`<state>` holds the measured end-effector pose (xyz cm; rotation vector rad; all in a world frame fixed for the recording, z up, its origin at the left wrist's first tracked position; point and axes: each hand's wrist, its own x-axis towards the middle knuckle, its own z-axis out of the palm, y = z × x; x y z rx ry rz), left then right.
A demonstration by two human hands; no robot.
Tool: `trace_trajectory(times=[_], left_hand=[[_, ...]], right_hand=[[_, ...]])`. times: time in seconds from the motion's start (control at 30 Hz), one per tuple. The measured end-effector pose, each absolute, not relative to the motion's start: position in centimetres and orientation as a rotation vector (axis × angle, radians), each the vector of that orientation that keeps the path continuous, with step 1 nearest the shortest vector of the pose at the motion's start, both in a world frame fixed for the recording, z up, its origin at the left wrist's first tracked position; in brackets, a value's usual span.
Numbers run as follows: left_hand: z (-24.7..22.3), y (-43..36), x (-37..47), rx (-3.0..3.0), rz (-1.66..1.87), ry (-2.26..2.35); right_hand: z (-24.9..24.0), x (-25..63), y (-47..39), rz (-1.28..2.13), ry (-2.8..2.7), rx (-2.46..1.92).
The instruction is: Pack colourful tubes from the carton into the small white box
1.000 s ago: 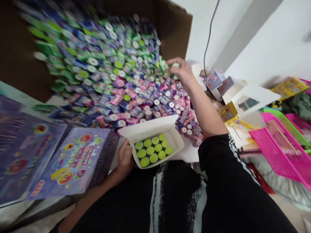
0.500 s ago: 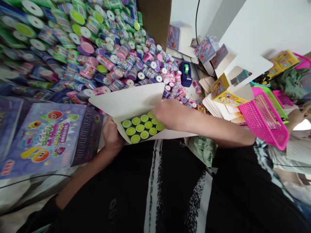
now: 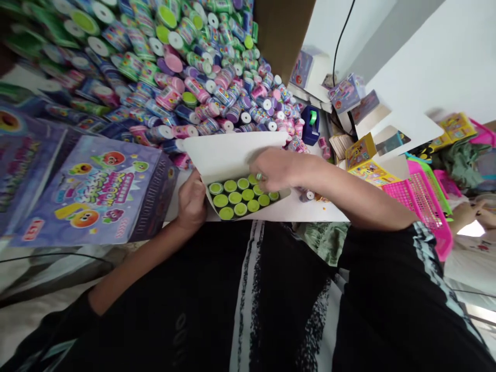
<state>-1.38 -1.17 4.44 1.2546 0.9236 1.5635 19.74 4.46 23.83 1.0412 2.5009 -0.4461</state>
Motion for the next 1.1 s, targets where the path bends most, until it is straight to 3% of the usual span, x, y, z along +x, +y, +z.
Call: trace_trajectory(times=[0.13,0.37,0.57,0.63,0.73,0.83,0.9,0.97,1.1], left_hand=[[5.0,-1.3,-1.4,1.313,1.567,0.914],[5.1,-1.5,-1.5,1.342,1.563,0.949],[5.5,-1.8,-1.6,1.287,1.519,0.952],[5.7,-2.0,-1.6,1.291,1.499,0.963],[5.8,-2.2,-1.8,1.303,1.468,0.975],[5.7,-2.2,-1.8,1.305,1.425,0.949],[5.7,-2.0,-1.9,1.302,1.404,0.903],[5.9,-1.9,-2.0,1.316,1.404,0.870],[7.0,-2.8,-1.7,1.384,1.466,0.950]], right_hand=[[22.4,21.3,3.4,-0.602,2.678,1.016],[19.0,22.2,2.4,-0.323,2.632,1.085],[22.3,22.9,0.9,-0.528,3.142,1.196],[23.8,23.6,0.9,-0.483,3.438,1.364],[24.5,24.8,4.0,-0.255,3.684,1.983],[23.5,25.1,11.3,-0.535,3.502,2.414],[23.1,24.0,16.9,-0.626,3.231,2.370],[23.4,21.6,21.4,-0.509,3.051,2.254],[26.7,13.4,23.9,-0.465,3.413,1.777]])
